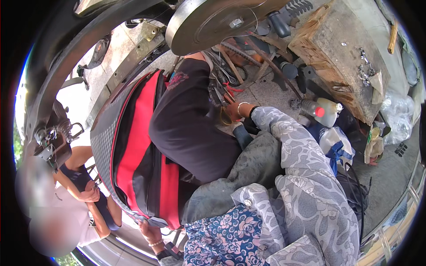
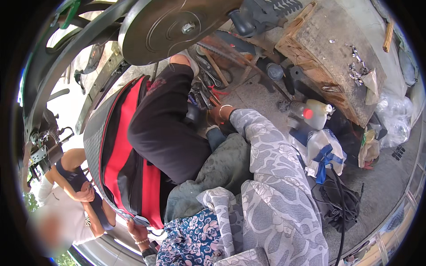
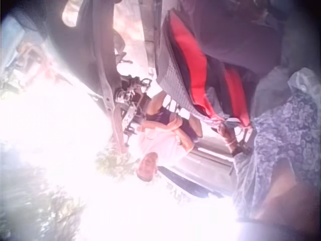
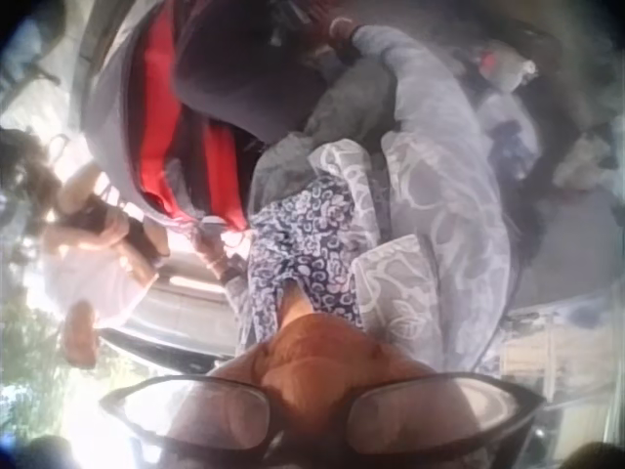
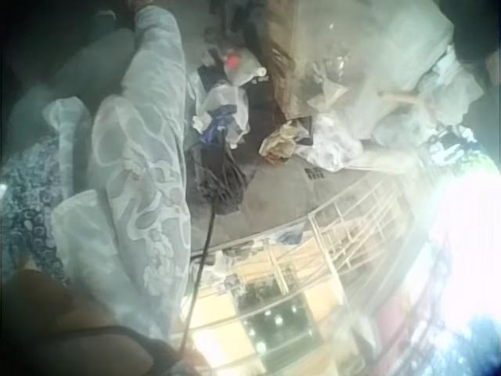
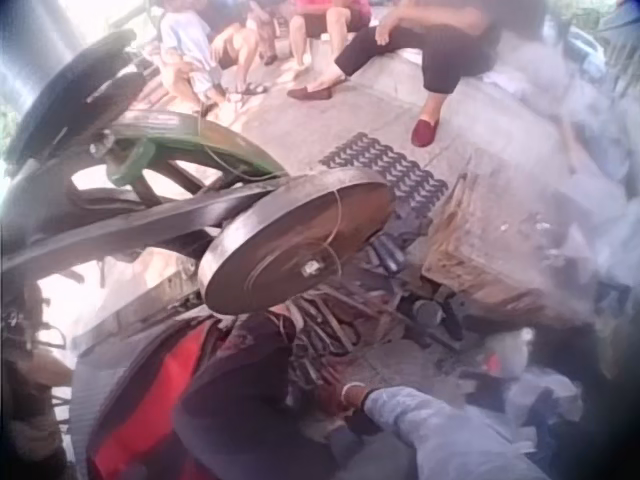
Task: Repairing a red and black backpack using a sewing machine and scissors at an outdoor sidewalk station.
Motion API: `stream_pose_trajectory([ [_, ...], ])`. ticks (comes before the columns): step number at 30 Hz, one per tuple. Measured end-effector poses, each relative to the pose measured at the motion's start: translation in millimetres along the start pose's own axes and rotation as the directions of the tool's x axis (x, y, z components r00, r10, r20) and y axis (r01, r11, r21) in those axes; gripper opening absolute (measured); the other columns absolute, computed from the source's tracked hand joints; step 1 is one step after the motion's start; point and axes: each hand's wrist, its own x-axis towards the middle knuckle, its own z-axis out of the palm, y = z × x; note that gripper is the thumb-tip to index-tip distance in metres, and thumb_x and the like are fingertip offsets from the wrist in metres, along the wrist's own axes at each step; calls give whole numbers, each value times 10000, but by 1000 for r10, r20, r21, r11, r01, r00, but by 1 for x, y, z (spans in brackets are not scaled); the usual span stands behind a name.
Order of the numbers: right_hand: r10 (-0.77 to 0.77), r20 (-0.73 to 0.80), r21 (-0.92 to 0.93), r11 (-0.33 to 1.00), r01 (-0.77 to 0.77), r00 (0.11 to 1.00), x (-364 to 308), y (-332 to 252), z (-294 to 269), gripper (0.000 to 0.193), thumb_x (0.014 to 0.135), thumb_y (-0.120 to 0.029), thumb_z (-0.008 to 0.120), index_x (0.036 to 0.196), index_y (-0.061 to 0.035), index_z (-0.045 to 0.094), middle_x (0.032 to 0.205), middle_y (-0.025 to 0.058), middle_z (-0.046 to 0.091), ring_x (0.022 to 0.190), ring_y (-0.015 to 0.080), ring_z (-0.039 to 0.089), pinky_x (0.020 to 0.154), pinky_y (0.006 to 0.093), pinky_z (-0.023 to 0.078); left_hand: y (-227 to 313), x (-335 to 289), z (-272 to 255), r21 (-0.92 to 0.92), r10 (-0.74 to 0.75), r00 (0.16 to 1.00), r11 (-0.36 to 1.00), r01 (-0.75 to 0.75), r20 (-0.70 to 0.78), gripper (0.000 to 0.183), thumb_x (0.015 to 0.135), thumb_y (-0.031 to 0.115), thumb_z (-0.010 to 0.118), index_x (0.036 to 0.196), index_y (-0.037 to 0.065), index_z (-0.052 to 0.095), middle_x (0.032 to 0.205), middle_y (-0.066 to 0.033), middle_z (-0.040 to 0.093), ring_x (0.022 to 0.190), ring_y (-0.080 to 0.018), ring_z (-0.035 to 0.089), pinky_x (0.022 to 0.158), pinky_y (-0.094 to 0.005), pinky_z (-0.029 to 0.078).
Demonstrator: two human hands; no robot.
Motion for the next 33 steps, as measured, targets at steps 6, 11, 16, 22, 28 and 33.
stream_pose_trajectory([
  [6,178,-59,472,872,-130,982,-6,-19,0,478,649,-190,670,1091,-25,588,1130,149,577,1021,261,576,785,371,474,-3,-7,15,-16,35,997,999,-36,-71,197,793,99,613,981,156,595,864,10,622,775,-189,618,697,-388,528],
  [11,275,-163,976,188,113,948,14,-7,45,402,707,-229,665,1052,-32,605,1021,117,607,912,231,604,757,313,479,-4,-8,16,32,70,988,997,-66,-135,83,800,155,609,882,162,616,843,33,649,772,-136,621,715,-322,490],
  [16,225,-127,938,-289,191,966,16,17,63,268,719,-204,671,937,-62,603,892,88,625,757,205,609,632,314,478,-6,-6,25,20,85,985,996,-83,-151,124,799,150,608,921,159,626,871,34,656,788,-134,621,729,-317,486],
  [22,287,-126,930,367,12,950,-14,38,50,241,639,-187,760,752,-50,597,777,56,592,665,172,577,536,323,461,-7,-9,35,-3,100,984,995,-102,-145,194,799,139,601,993,146,609,901,16,651,805,-143,619,763,-333,492],
  [28,297,-268,643,763,-59,917,-99,61,16,391,631,-210,731,966,-79,577,769,90,640,696,166,611,587,320,497,-2,-18,44,82,192,979,979,-187,-63,182,828,109,561,1007,102,530,893,-24,581,808,-228,611,624,-390,529],
  [33,16,-579,296,936,192,815,-191,133,-2,400,763,-82,632,1130,-43,481,1000,130,588,907,232,587,776,318,462,0,-9,44,117,245,969,962,-245,20,106,817,9,529,919,15,560,886,-73,593,703,-189,607,535,-380,557],
])
